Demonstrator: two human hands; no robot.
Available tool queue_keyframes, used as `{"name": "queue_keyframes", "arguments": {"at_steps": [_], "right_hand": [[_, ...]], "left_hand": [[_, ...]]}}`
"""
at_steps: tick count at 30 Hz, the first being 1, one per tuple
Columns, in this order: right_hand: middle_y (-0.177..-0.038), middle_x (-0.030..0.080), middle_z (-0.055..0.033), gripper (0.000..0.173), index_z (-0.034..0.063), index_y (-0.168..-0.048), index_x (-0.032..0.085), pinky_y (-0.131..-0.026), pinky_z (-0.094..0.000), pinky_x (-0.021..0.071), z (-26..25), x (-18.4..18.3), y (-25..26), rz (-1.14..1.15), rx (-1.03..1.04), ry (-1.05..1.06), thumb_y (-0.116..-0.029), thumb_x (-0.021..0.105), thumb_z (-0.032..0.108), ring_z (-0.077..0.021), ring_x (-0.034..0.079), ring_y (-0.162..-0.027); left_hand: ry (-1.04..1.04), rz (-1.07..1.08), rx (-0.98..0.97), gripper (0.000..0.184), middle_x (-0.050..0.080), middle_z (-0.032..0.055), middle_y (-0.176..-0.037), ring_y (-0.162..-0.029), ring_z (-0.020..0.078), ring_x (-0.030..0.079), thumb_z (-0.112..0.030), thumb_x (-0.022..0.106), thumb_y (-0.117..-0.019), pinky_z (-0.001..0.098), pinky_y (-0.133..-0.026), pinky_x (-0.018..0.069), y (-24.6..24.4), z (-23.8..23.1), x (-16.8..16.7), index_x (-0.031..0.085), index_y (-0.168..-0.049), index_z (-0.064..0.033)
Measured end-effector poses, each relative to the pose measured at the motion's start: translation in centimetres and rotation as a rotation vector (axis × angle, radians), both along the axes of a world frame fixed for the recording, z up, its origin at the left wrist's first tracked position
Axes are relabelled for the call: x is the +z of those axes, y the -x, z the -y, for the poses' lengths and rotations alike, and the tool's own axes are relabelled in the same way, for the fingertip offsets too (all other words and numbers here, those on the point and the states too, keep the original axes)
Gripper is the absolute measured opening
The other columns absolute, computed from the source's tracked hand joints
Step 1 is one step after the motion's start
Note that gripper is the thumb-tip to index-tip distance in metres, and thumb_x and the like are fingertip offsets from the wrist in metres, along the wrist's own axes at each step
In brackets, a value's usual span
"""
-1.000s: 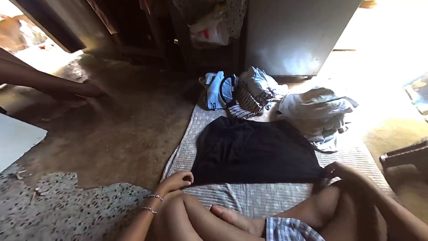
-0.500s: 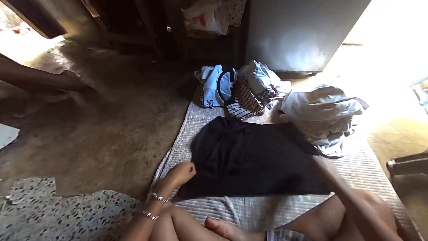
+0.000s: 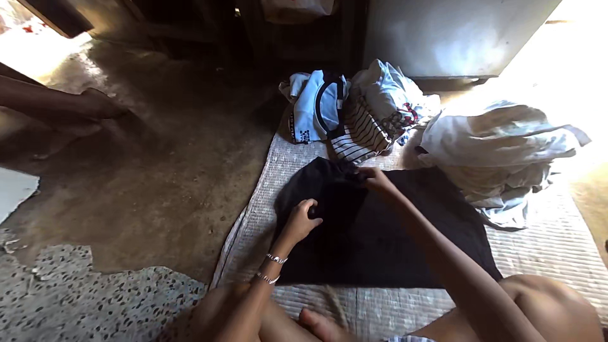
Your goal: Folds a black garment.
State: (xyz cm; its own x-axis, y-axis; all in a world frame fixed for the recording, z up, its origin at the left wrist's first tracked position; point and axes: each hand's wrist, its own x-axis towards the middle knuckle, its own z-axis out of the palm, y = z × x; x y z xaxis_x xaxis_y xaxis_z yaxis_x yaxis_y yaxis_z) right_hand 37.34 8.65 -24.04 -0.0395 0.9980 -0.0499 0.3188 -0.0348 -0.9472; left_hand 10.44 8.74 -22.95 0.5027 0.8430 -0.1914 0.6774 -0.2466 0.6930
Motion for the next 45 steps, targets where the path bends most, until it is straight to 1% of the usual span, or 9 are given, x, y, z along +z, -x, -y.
{"name": "queue_keyframes", "arguments": {"at_steps": [4, 6, 9, 12, 18, 24, 29, 37, 45], "right_hand": [[-0.131, 0.063, -0.0059, 0.019, 0.0065, -0.083, 0.072, -0.106, -0.0293, 0.0458, 9.2, -0.7, -5.9, -0.103, 0.155, -0.289, -0.0913, 0.056, 0.012, -0.0099, 0.054, -0.127], [-0.146, 0.053, -0.0172, 0.020, 0.0053, -0.081, 0.075, -0.114, -0.0392, 0.0379, 14.4, -2.4, -7.9, 0.019, 0.137, -0.241, -0.0885, 0.060, 0.016, -0.0232, 0.044, -0.141], [-0.155, 0.040, -0.0273, 0.013, 0.0008, -0.087, 0.078, -0.110, -0.0639, 0.0343, 19.7, -4.0, -8.6, 0.358, 0.041, -0.015, -0.0846, 0.067, -0.005, -0.0496, 0.038, -0.140], [-0.158, 0.038, -0.0261, 0.019, 0.0070, -0.091, 0.079, -0.105, -0.0718, 0.0314, 21.5, -4.3, -7.3, 0.573, 0.011, 0.095, -0.0856, 0.067, -0.007, -0.0559, 0.034, -0.140], [-0.152, 0.043, -0.0265, 0.042, 0.0183, -0.119, 0.073, -0.105, -0.0739, 0.0281, 23.2, -4.6, -4.1, 0.686, 0.068, -0.036, -0.0787, 0.083, 0.025, -0.0543, 0.036, -0.139], [-0.158, 0.033, -0.0273, 0.025, 0.0179, -0.108, 0.077, -0.104, -0.0719, 0.0278, 23.5, -4.8, -4.5, 0.628, 0.029, 0.091, -0.0832, 0.077, 0.019, -0.0535, 0.029, -0.143], [-0.155, 0.036, -0.0283, 0.028, 0.0156, -0.120, 0.075, -0.101, -0.0701, 0.0329, 21.8, -4.3, -4.3, 0.414, -0.157, 0.159, -0.0947, 0.067, 0.025, -0.0534, 0.038, -0.135], [-0.128, 0.058, -0.0268, 0.024, -0.0031, -0.112, 0.072, -0.099, -0.0425, 0.0493, 19.1, -5.5, -3.9, 0.234, -0.230, 0.019, -0.0902, 0.069, 0.007, -0.0334, 0.057, -0.118], [-0.141, 0.049, -0.0366, 0.040, -0.0121, -0.133, 0.056, -0.104, -0.0506, 0.0491, 17.7, -1.9, -8.2, 0.456, -0.335, 0.144, -0.0988, 0.060, 0.008, -0.0451, 0.058, -0.123]], "left_hand": [[-0.199, -0.142, -0.109, 0.039, 0.065, 0.0225, -0.116, -0.114, 0.0409, 0.060, 0.004, 0.074, -0.0759, 0.0574, -0.099, 0.0463, 4.6, 3.4, -0.2, 0.069, -0.114, 0.0007], [-0.118, -0.402, -0.209, 0.043, 0.060, 0.0236, -0.125, -0.124, 0.0443, 0.054, 0.001, 0.075, -0.0786, 0.0619, -0.101, 0.0415, 5.4, 4.6, 1.0, 0.064, -0.121, -0.0006], [-0.046, -0.670, -0.373, 0.031, 0.061, 0.0231, -0.123, -0.124, 0.0431, 0.055, 0.001, 0.064, -0.0895, 0.0612, -0.101, 0.0411, 6.3, 5.9, 1.0, 0.064, -0.120, 0.0003], [-0.010, -0.761, -0.409, 0.026, 0.063, 0.0238, -0.121, -0.123, 0.0422, 0.056, 0.001, 0.058, -0.0951, 0.0590, -0.101, 0.0421, 6.9, 6.7, 1.1, 0.063, -0.120, 0.0028], [-0.064, -0.704, -0.373, 0.021, 0.065, 0.0268, -0.109, -0.110, 0.0440, 0.064, 0.006, 0.057, -0.0939, 0.0565, -0.093, 0.0502, 8.4, 8.2, 1.4, 0.064, -0.113, 0.0069], [0.026, -0.873, -0.351, 0.027, 0.064, 0.0275, -0.120, -0.119, 0.0450, 0.061, 0.005, 0.058, -0.0954, 0.0584, -0.094, 0.0499, 8.2, 8.7, 1.9, 0.062, -0.121, 0.0063], [0.221, -1.075, -0.284, 0.042, 0.056, 0.0261, -0.136, -0.128, 0.0452, 0.054, -0.011, 0.068, -0.0923, 0.0629, -0.099, 0.0445, 7.9, 7.3, 2.0, 0.057, -0.131, 0.0023], [0.169, -0.192, 0.039, 0.047, 0.063, 0.0251, -0.128, -0.117, 0.0365, 0.064, -0.026, 0.055, -0.1061, 0.0509, -0.102, 0.0497, -0.1, 7.7, -0.1, 0.050, -0.140, 0.0050], [0.004, 0.050, 0.316, 0.024, 0.067, 0.0261, -0.115, -0.103, 0.0341, 0.067, -0.004, 0.059, -0.1006, 0.0493, -0.094, 0.0529, -1.7, -1.0, -0.3, 0.063, -0.119, 0.0102]]}}
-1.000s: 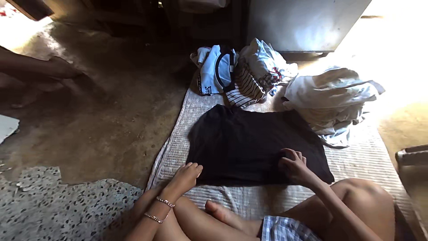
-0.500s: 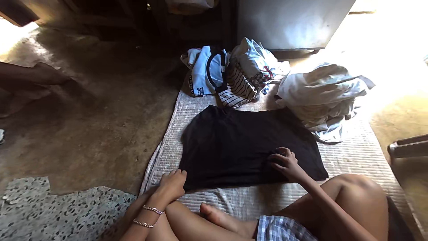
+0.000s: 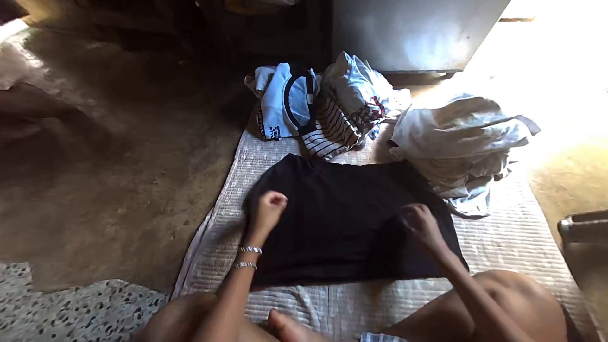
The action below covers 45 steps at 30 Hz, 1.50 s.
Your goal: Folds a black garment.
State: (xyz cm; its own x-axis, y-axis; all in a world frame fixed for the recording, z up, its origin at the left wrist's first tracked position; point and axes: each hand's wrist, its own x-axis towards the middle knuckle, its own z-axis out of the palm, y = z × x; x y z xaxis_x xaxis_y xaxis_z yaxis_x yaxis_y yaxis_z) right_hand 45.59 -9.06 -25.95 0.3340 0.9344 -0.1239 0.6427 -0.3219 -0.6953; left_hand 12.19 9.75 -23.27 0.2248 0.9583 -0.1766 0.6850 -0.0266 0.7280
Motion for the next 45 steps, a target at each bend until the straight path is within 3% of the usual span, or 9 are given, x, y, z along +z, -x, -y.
{"name": "queue_keyframes", "arguments": {"at_steps": [4, 8, 12, 16, 22, 27, 34, 38, 45], "right_hand": [[-0.145, 0.049, -0.0323, 0.046, -0.0086, -0.138, 0.053, -0.112, -0.0621, 0.0382, -7.4, 0.8, -4.3, 0.238, 0.051, -0.003, -0.0993, 0.063, 0.013, -0.0503, 0.044, -0.138], [-0.148, 0.046, -0.0305, 0.066, -0.0034, -0.146, 0.047, -0.108, -0.0745, 0.0281, -14.1, -1.3, -7.1, 0.446, 0.069, 0.217, -0.0870, 0.075, 0.003, -0.0534, 0.035, -0.142], [-0.132, 0.055, -0.0340, 0.050, -0.0037, -0.130, 0.062, -0.106, -0.0780, 0.0261, -14.2, -2.2, -8.4, 0.520, 0.162, 0.144, -0.0815, 0.074, -0.010, -0.0575, 0.042, -0.132], [-0.114, 0.063, -0.0321, 0.023, -0.0028, -0.111, 0.070, -0.098, -0.0795, 0.0328, -6.1, -0.4, -9.6, 0.505, 0.105, -0.217, -0.0885, 0.066, -0.006, -0.0577, 0.053, -0.119], [-0.106, 0.066, -0.0336, 0.021, -0.0042, -0.092, 0.075, -0.088, -0.0758, 0.0427, 7.0, -0.5, -9.3, 0.474, 0.209, -0.082, -0.0841, 0.061, -0.018, -0.0594, 0.059, -0.108], [-0.118, 0.065, -0.0307, 0.020, -0.0056, -0.109, 0.072, -0.098, -0.0678, 0.0445, 4.6, 2.3, -4.2, 0.337, 0.202, 0.208, -0.0951, 0.059, -0.006, -0.0521, 0.059, -0.117], [-0.121, 0.066, -0.0225, 0.041, -0.0079, -0.133, 0.056, -0.098, -0.0420, 0.0516, -7.4, 1.3, 9.1, -0.504, 0.059, 0.204, -0.1099, 0.046, 0.025, -0.0261, 0.067, -0.108], [-0.088, 0.058, -0.0119, 0.039, -0.0096, -0.109, 0.060, -0.072, -0.0343, 0.0483, -13.3, 0.7, 14.0, -0.843, -0.275, 0.182, -0.1053, 0.058, 0.029, -0.0163, 0.054, -0.075], [-0.084, 0.063, -0.0054, 0.007, 0.0095, -0.102, 0.058, -0.065, -0.0334, 0.0551, -15.1, 3.9, 16.8, -1.619, -0.311, 0.008, -0.0956, 0.058, 0.008, -0.0143, 0.063, -0.074]], "left_hand": [[-0.058, -0.041, 0.311, 0.068, 0.050, 0.0349, -0.141, -0.132, 0.0480, 0.050, -0.039, 0.059, -0.1035, 0.0612, -0.108, 0.0396, 1.6, -8.6, -0.5, 0.037, -0.147, 0.0088], [0.059, -0.271, 0.098, 0.071, 0.052, 0.0396, -0.135, -0.132, 0.0537, 0.048, -0.037, 0.071, -0.0968, 0.0674, -0.110, 0.0345, -0.8, -12.7, -0.6, 0.045, -0.142, 0.0118], [0.274, 0.062, -0.182, 0.011, 0.067, 0.0070, -0.090, -0.080, 0.0091, 0.062, -0.001, 0.063, -0.0972, 0.0296, -0.080, 0.0528, 0.0, -12.9, 0.7, 0.065, -0.106, 0.0050], [0.124, 0.316, -0.275, 0.014, 0.067, -0.0051, -0.086, -0.077, -0.0005, 0.063, 0.005, 0.057, -0.0922, 0.0199, -0.074, 0.0545, 5.1, -8.6, 4.4, 0.063, -0.101, -0.0048], [0.148, -0.185, -0.485, 0.016, 0.069, 0.0152, -0.104, -0.096, 0.0209, 0.066, 0.002, 0.067, -0.0908, 0.0404, -0.090, 0.0533, 11.6, 1.0, 4.1, 0.068, -0.106, 0.0061], [0.165, -0.269, -0.212, 0.021, 0.067, 0.0232, -0.119, -0.110, 0.0317, 0.066, -0.003, 0.054, -0.1030, 0.0471, -0.100, 0.0493, 10.1, 3.6, 2.8, 0.067, -0.117, 0.0065], [0.338, -0.260, -0.240, 0.054, 0.063, 0.0285, -0.122, -0.113, 0.0380, 0.063, -0.024, 0.068, -0.0998, 0.0518, -0.102, 0.0470, 3.8, 4.0, 1.1, 0.050, -0.139, 0.0084], [0.330, -0.313, -0.260, 0.049, 0.055, 0.0334, -0.136, -0.131, 0.0418, 0.052, -0.016, 0.066, -0.0999, 0.0527, -0.112, 0.0382, 3.3, 4.9, 0.9, 0.050, -0.137, 0.0125], [0.323, 0.347, -0.122, 0.038, 0.069, 0.0027, -0.110, -0.096, -0.0002, 0.064, 0.006, 0.052, -0.0866, 0.0204, -0.087, 0.0533, 6.6, 6.0, 2.3, 0.060, -0.123, 0.0037]]}}
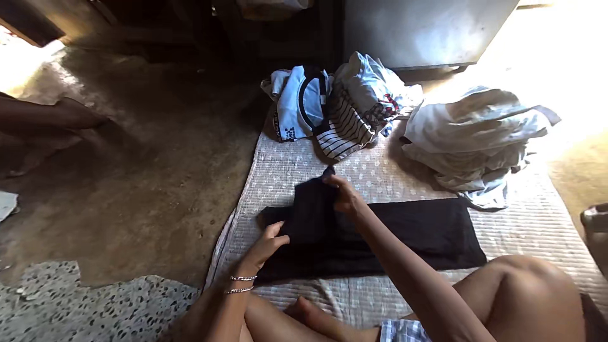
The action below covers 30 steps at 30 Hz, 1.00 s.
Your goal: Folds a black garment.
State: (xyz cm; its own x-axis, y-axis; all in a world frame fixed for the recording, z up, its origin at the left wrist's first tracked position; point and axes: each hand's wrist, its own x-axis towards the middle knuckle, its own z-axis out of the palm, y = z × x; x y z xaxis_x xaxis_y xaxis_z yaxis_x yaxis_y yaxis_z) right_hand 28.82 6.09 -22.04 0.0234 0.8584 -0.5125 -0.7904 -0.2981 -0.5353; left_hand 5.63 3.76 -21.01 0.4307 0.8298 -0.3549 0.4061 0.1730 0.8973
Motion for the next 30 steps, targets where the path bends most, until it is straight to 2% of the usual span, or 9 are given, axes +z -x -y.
{"name": "queue_keyframes", "arguments": {"at_steps": [4, 7, 9, 11, 16, 20, 23, 27, 30], "right_hand": [[-0.097, 0.071, 0.0007, 0.016, 0.0154, -0.113, 0.058, -0.076, -0.0312, 0.0596, 3.0, 1.2, -2.0, 0.007, -0.173, -0.431, -0.0969, 0.056, 0.015, -0.0097, 0.070, -0.086], [-0.123, 0.071, -0.0050, 0.021, 0.0078, -0.106, 0.063, -0.085, -0.0333, 0.0583, 7.4, 0.6, -5.1, 0.345, -0.422, -0.514, -0.0926, 0.049, 0.003, -0.0133, 0.069, -0.105], [-0.114, 0.073, -0.0087, 0.023, 0.0000, -0.104, 0.062, -0.082, -0.0319, 0.0591, 11.0, -1.7, -7.0, 0.636, -0.591, -0.374, -0.0851, 0.053, -0.008, -0.0139, 0.070, -0.100], [-0.099, 0.066, -0.0092, 0.025, -0.0041, -0.103, 0.056, -0.079, -0.0295, 0.0565, 14.4, -5.1, -8.6, 0.961, -0.589, -0.047, -0.0805, 0.063, -0.012, -0.0128, 0.065, -0.089], [-0.135, 0.053, -0.0381, 0.045, -0.0136, -0.130, 0.057, -0.108, -0.0584, 0.0413, 20.5, -6.1, -12.9, 1.568, -0.319, 0.539, -0.0929, 0.067, 0.011, -0.0502, 0.052, -0.129], [-0.159, 0.024, -0.0368, 0.100, -0.0087, -0.156, 0.022, -0.116, -0.0646, 0.0290, 19.6, -5.4, -16.5, 1.336, -0.074, 0.966, -0.0914, 0.075, 0.046, -0.0516, 0.026, -0.149], [-0.134, 0.057, -0.0338, 0.075, -0.0072, -0.145, 0.043, -0.105, -0.0607, 0.0434, 20.0, -6.4, -17.6, 1.253, -0.121, 0.812, -0.0886, 0.081, 0.025, -0.0457, 0.055, -0.128], [-0.118, 0.066, -0.0200, 0.045, -0.0039, -0.131, 0.059, -0.087, -0.0431, 0.0529, 20.4, -1.9, -17.0, 1.037, -0.344, 0.425, -0.0874, 0.071, -0.001, -0.0230, 0.064, -0.099], [-0.112, 0.071, -0.0104, 0.047, 0.0010, -0.142, 0.052, -0.085, -0.0311, 0.0580, 19.6, 5.1, -12.8, 1.000, -0.034, 0.090, -0.0984, 0.064, 0.013, -0.0119, 0.069, -0.095]], "left_hand": [[-0.060, -0.063, -0.045, 0.042, 0.067, 0.0089, -0.117, -0.100, -0.0006, 0.062, 0.006, 0.051, -0.0874, 0.0195, -0.090, 0.0510, 0.5, 0.3, 0.3, 0.056, -0.129, 0.0091], [-0.185, -0.121, -0.219, 0.026, 0.064, 0.0045, -0.097, -0.086, -0.0026, 0.057, 0.002, 0.052, -0.0883, 0.0183, -0.081, 0.0489, 0.3, -0.2, -0.4, 0.062, -0.111, 0.0082], [-0.229, -0.206, -0.254, 0.019, 0.060, 0.0020, -0.086, -0.074, 0.0005, 0.053, -0.004, 0.051, -0.0947, 0.0212, -0.071, 0.0457, -0.6, -0.7, -1.3, 0.063, -0.107, 0.0029], [-0.219, -0.393, -0.238, 0.023, 0.065, 0.0162, -0.098, -0.085, 0.0203, 0.061, -0.010, 0.052, -0.1038, 0.0396, -0.081, 0.0501, -1.7, -0.9, -1.9, 0.062, -0.119, 0.0045], [-0.291, -0.668, -0.238, 0.037, 0.065, 0.0246, -0.120, -0.110, 0.0387, 0.065, -0.023, 0.057, -0.1054, 0.0558, -0.098, 0.0491, -2.9, -0.4, -3.2, 0.058, -0.133, 0.0015], [-0.746, -0.585, -0.222, 0.032, 0.063, 0.0295, -0.124, -0.118, 0.0460, 0.062, -0.011, 0.063, -0.0958, 0.0578, -0.100, 0.0486, -4.6, 2.8, -3.6, 0.066, -0.122, 0.0067], [-0.865, -0.380, -0.384, 0.029, 0.067, 0.0220, -0.126, -0.120, 0.0380, 0.064, -0.010, 0.063, -0.0935, 0.0486, -0.101, 0.0523, -7.2, 5.9, -4.0, 0.070, -0.119, 0.0025], [-0.621, 0.071, -0.342, 0.025, 0.070, 0.0187, -0.122, -0.117, 0.0249, 0.067, -0.003, 0.058, -0.0952, 0.0356, -0.103, 0.0528, -10.4, 8.7, -4.8, 0.070, -0.116, 0.0053], [0.140, 0.472, 0.003, 0.045, 0.068, 0.0156, -0.121, -0.111, 0.0184, 0.067, -0.010, 0.023, -0.1067, 0.0341, -0.098, 0.0533, -12.2, 8.3, -3.0, 0.057, -0.128, 0.0105]]}}
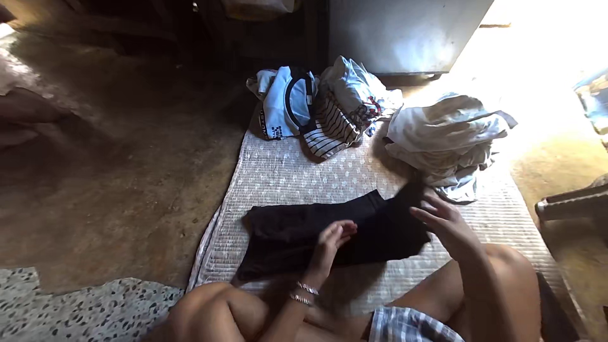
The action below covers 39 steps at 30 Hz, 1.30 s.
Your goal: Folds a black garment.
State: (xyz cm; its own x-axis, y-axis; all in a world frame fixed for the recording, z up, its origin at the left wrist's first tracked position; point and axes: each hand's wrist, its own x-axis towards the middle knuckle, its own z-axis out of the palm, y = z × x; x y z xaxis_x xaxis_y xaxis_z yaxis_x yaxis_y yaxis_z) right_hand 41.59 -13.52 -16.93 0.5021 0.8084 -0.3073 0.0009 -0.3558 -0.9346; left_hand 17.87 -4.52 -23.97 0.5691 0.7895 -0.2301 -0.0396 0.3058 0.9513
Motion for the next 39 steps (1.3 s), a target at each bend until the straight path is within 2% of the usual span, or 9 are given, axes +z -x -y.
{"name": "queue_keyframes", "arguments": {"at_steps": [2, 6, 11, 15, 17, 22, 28, 32, 39], "right_hand": [[-0.107, 0.075, -0.0079, 0.042, -0.0010, -0.141, 0.052, -0.087, -0.0314, 0.0601, -0.4, 2.6, 0.6, -0.073, 0.206, -0.045, -0.1065, 0.050, 0.021, -0.0138, 0.073, -0.096], [-0.097, 0.074, -0.0104, 0.034, -0.0029, -0.121, 0.064, -0.079, -0.0317, 0.0562, -1.3, 1.7, -0.5, 0.140, -0.021, 0.045, -0.1092, 0.048, 0.024, -0.0145, 0.071, -0.086], [-0.130, 0.061, -0.0298, 0.065, -0.0053, -0.152, 0.035, -0.098, -0.0534, 0.0496, -2.8, -6.3, 2.1, 0.064, 0.114, 0.366, -0.1042, 0.060, 0.032, -0.0384, 0.063, -0.115], [-0.108, 0.069, -0.0207, 0.048, -0.0059, -0.130, 0.055, -0.084, -0.0417, 0.0587, -2.1, -11.2, 4.3, -0.162, 0.023, 0.124, -0.0864, 0.074, -0.001, -0.0244, 0.070, -0.093], [-0.095, 0.072, -0.0138, 0.029, -0.0039, -0.114, 0.064, -0.073, -0.0391, 0.0613, -0.6, -9.8, 2.6, -0.273, -0.074, 0.066, -0.0853, 0.068, -0.003, -0.0197, 0.071, -0.081], [-0.093, 0.070, -0.0020, 0.041, 0.0035, -0.120, 0.060, -0.066, -0.0286, 0.0597, 4.0, -0.3, -1.3, -0.057, -0.262, 0.074, -0.0807, 0.070, 0.007, -0.0084, 0.069, -0.076], [-0.105, 0.073, -0.0035, 0.044, 0.0016, -0.141, 0.052, -0.082, -0.0364, 0.0638, 2.1, 4.6, 2.7, -0.210, 0.375, -0.170, -0.0999, 0.056, 0.018, -0.0176, 0.073, -0.097], [-0.107, 0.070, -0.0084, 0.036, -0.0031, -0.132, 0.058, -0.085, -0.0302, 0.0582, 0.5, 2.8, 3.1, 0.107, 0.235, -0.070, -0.1040, 0.050, 0.018, -0.0115, 0.069, -0.096], [-0.122, 0.068, -0.0264, 0.031, -0.0095, -0.128, 0.063, -0.103, -0.0436, 0.0488, -6.4, -5.0, 3.4, 0.406, 0.326, 0.064, -0.1061, 0.047, 0.007, -0.0323, 0.066, -0.114]], "left_hand": [[0.471, 0.035, 0.228, 0.062, 0.069, 0.0129, -0.119, -0.107, 0.0204, 0.067, -0.040, 0.013, -0.1119, 0.0389, -0.092, 0.0545, -0.8, -1.4, 1.4, 0.055, -0.134, -0.0002], [0.532, -0.058, 0.313, 0.065, 0.031, 0.0125, -0.165, -0.151, 0.0246, 0.030, -0.051, 0.029, -0.1094, 0.0494, -0.121, 0.0279, 0.3, -3.3, -1.2, 0.030, -0.159, -0.0086], [0.340, -0.233, 0.228, 0.061, 0.039, 0.0220, -0.156, -0.141, 0.0272, 0.043, -0.003, 0.059, -0.1003, 0.0408, -0.115, 0.0380, -0.5, -2.4, -1.6, 0.031, -0.154, 0.0029], [0.089, -0.338, 0.213, 0.050, 0.056, 0.0279, -0.138, -0.119, 0.0288, 0.060, -0.001, 0.055, -0.1013, 0.0417, -0.100, 0.0486, 0.9, -2.3, -0.6, 0.041, -0.148, 0.0061], [0.090, -0.363, 0.260, 0.042, 0.066, 0.0236, -0.123, -0.100, 0.0242, 0.070, -0.003, 0.049, -0.1044, 0.0375, -0.087, 0.0560, 2.7, -2.4, 0.6, 0.042, -0.145, 0.0058], [0.329, -0.169, 0.443, 0.027, 0.072, 0.0117, -0.099, -0.082, 0.0162, 0.072, -0.009, 0.035, -0.1092, 0.0293, -0.075, 0.0582, 5.9, -4.0, 2.3, 0.054, -0.124, 0.0029], [0.640, 0.044, 0.168, 0.072, 0.071, 0.0147, -0.117, -0.105, 0.0256, 0.070, -0.048, 0.006, -0.1094, 0.0415, -0.089, 0.0560, 3.9, -4.1, 1.0, 0.055, -0.134, -0.0026], [0.502, -0.233, 0.253, 0.050, 0.044, 0.0145, -0.155, -0.142, 0.0243, 0.042, -0.034, 0.036, -0.1110, 0.0470, -0.115, 0.0346, 3.4, -3.1, -1.1, 0.042, -0.151, -0.0049], [0.030, -0.629, 0.282, 0.035, 0.063, 0.0257, -0.125, -0.116, 0.0321, 0.060, -0.018, 0.052, -0.1065, 0.0496, -0.099, 0.0463, 3.7, -3.8, -1.5, 0.061, -0.129, 0.0066]]}}
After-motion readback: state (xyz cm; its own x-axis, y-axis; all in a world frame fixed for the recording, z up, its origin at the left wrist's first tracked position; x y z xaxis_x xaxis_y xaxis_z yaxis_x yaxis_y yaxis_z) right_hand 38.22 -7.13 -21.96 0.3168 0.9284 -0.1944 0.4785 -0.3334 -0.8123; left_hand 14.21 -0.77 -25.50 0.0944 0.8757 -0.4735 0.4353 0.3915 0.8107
